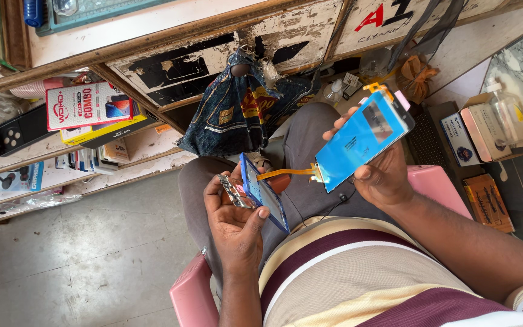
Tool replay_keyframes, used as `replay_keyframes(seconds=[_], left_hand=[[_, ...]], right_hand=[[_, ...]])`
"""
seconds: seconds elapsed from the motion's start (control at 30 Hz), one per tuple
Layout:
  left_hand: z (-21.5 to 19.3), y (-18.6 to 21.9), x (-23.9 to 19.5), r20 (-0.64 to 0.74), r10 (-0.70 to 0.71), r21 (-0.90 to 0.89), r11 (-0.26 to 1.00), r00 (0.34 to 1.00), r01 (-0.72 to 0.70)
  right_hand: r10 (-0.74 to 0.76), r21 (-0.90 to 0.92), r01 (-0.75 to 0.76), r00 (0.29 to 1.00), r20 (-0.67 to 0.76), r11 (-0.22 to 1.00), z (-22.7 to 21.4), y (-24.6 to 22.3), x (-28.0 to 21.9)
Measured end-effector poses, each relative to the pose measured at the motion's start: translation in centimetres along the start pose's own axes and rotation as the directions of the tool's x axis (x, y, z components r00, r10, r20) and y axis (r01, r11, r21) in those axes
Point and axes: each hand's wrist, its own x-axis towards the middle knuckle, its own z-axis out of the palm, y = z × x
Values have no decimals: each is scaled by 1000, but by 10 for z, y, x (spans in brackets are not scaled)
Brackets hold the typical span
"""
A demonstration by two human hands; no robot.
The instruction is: The person disassembles a smartphone, removes the battery, and applies adhesive tape to the battery connector. They use a metal prying tool to separate components and handle the battery and tape by hand. The phone remains partially disassembled at the end.
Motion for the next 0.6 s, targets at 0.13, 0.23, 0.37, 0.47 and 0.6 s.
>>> replay_keyframes(seconds=[0.13, 0.23, 0.37, 0.47, 0.6], left_hand=[[-1, 0, -1, -26, -5, 21, 1000, 1000, 5], [-2, 0, 0, -31, -10, 19, 1000, 999, 11], [-2, -1, 0, -49, -30, 79, 996, 998, 34], [-3, -2, 0, -52, -35, 73, 997, 998, 39], [-6, -3, 2, -52, -38, -35, 999, 998, 36]], right_hand=[[42, 45, -41, 998, -35, 998, -5, -1, 3], [66, 85, -62, 996, -51, 994, -8, 0, 5], [92, 121, -82, 993, -75, 989, -11, 1, 6], [93, 108, -84, 993, -75, 991, -12, 2, 7], [103, 115, -94, 991, -83, 989, -11, 4, 5]])
